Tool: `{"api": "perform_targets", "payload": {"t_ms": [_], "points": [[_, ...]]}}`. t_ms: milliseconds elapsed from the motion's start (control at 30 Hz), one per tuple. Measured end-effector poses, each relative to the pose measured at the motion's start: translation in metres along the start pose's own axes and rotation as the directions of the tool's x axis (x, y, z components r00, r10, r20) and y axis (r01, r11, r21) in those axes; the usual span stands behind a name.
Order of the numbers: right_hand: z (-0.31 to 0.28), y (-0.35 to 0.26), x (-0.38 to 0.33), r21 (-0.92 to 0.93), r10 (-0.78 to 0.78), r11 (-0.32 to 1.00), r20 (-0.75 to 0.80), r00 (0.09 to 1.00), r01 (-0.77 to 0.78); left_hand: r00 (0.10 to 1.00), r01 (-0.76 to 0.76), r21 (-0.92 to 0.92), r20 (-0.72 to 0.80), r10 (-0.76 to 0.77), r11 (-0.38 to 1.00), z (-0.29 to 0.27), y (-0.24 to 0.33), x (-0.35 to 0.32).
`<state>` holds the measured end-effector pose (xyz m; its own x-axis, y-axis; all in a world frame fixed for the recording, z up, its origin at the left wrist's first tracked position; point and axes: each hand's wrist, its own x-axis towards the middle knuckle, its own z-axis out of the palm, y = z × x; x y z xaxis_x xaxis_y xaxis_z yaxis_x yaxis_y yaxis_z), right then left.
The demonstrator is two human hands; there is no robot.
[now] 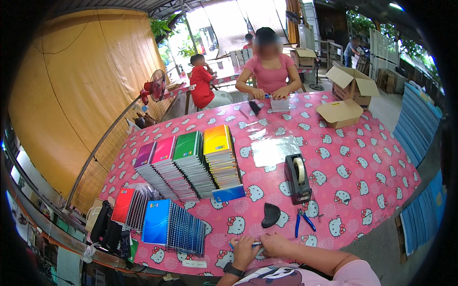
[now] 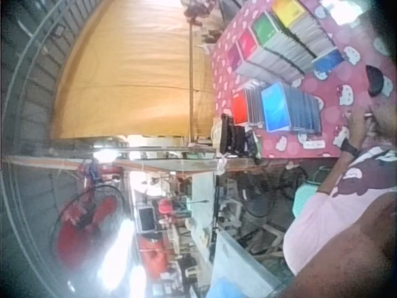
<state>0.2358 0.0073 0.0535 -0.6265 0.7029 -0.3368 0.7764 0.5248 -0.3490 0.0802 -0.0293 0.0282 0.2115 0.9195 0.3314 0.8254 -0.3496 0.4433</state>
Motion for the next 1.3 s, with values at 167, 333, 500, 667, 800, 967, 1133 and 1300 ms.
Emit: {"api": "perform_targets", "payload": {"t_ms": [167, 333, 500, 667, 800, 967, 1133, 1300], "points": [[-0.019, -0.016, -0.007, -0.124, -0.062, 0.992, -0.28, 0.958, 0.028, 0.999, 0.035, 0.006, 0.003, -0.035, 0.999, -0.003, -0.004, -0.004], [0.004, -0.013, 0.023, -0.262, 0.012, 0.965, -0.05, 0.999, -0.025, 0.999, 0.024, -0.002, 0.038, -0.024, 1.0, -0.006, -0.002, 0.0], [-0.047, -0.039, -0.003, -0.239, -0.034, 0.969, 0.113, 0.993, 0.06, 0.999, 0.037, 0.072, 0.021, -0.039, 0.997, -0.006, -0.007, -0.008], [-0.02, -0.023, 0.017, -0.333, 0.012, 0.943, 0.025, 1.0, -0.003, 0.999, 0.032, 0.075, -0.037, -0.029, 0.997, -0.013, 0.001, -0.007], [-0.016, -0.017, 0.021, -0.172, -0.132, 0.978, -0.06, 0.989, 0.12, 0.995, 0.089, 0.124, -0.05, -0.084, 0.988, -0.021, -0.006, -0.012], [-0.019, -0.028, 0.01, -0.186, -0.194, 0.967, -0.098, 0.976, 0.173, 0.994, 0.104, 0.037, -0.045, -0.102, 0.994, -0.009, -0.021, -0.027], [0.002, -0.031, -0.005, -0.223, -0.134, 0.968, -0.073, 0.988, 0.114, 0.998, 0.05, 0.084, -0.053, -0.046, 0.995, -0.003, -0.014, -0.024], [0.013, -0.023, 0.011, -0.17, -0.085, 0.983, -0.103, 0.991, 0.067, 0.989, 0.125, 0.0, -0.08, -0.125, 0.992, -0.002, -0.006, -0.023]]}}
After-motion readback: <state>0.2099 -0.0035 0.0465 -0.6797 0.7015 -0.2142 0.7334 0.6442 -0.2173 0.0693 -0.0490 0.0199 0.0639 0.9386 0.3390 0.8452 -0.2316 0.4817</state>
